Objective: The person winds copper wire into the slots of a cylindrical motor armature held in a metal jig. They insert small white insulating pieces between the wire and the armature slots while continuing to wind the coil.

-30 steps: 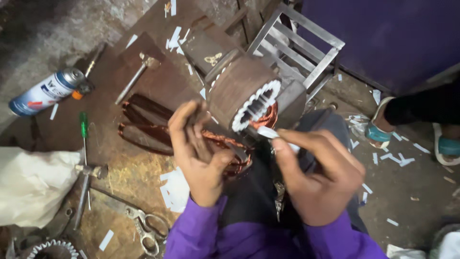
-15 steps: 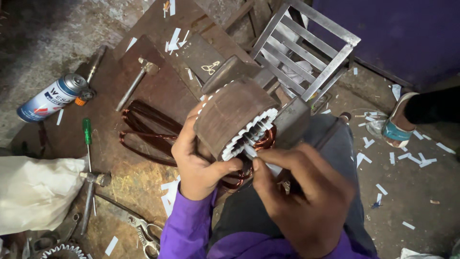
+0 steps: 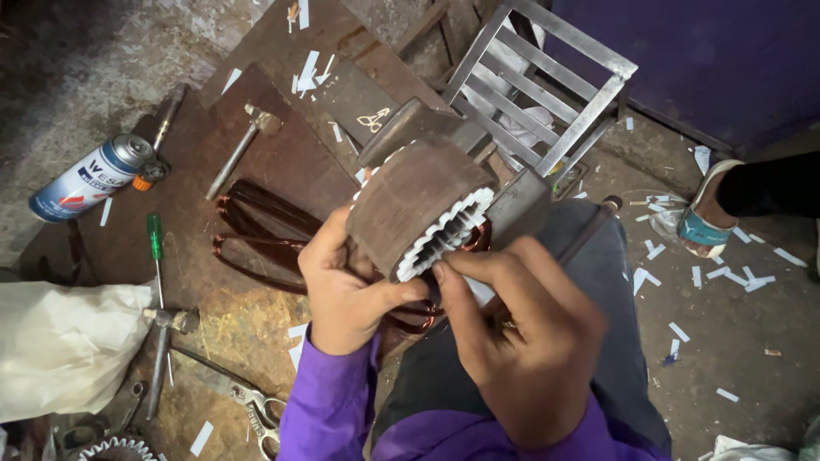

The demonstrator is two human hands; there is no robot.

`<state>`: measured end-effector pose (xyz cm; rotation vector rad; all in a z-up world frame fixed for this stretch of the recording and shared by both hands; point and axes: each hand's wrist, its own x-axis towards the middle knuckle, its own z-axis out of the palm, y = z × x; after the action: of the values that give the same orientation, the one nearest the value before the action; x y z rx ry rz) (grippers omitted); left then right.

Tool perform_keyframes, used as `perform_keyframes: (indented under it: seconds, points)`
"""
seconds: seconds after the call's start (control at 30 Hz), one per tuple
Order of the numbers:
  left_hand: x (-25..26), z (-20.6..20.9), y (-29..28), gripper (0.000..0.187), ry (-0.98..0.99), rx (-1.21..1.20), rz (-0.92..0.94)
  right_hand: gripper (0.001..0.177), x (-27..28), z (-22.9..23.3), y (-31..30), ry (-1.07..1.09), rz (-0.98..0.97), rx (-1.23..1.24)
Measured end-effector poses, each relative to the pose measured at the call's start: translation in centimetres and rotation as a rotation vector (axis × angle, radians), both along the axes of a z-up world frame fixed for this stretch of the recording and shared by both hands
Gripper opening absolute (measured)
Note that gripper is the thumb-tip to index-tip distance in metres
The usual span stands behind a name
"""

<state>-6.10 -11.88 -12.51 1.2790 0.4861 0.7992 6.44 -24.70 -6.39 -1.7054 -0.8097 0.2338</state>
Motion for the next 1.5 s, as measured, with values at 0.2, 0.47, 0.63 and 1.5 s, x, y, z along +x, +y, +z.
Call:
perform_keyframes:
  seconds: [0.2, 0.47, 0.63, 1.5]
  points:
    - [1.0, 1.0, 1.0, 0.092, 0.078, 0.296, -0.042, 0.021, -0.8, -1.2, -0.2, -0.083, -0.069, 0.140]
    - [2.9, 1.6, 6.5, 0.075, -0.045, 0.597, -0.409, 0.020, -1.2, -1.4, 0.0, -0.131, -0.060, 0.157]
    - [2.9, 0.7, 6.6, 0.075, -0.084, 0.603, -0.380, 0.017, -1.8, -1.7, -0.1, -0.153, -0.103, 0.164]
    - [3.5, -0.1, 5.5, 0.067, -0.131, 0.688, -0.110, 0.009, -2.3, -1.7, 0.6, -0.204, -0.173, 0.098]
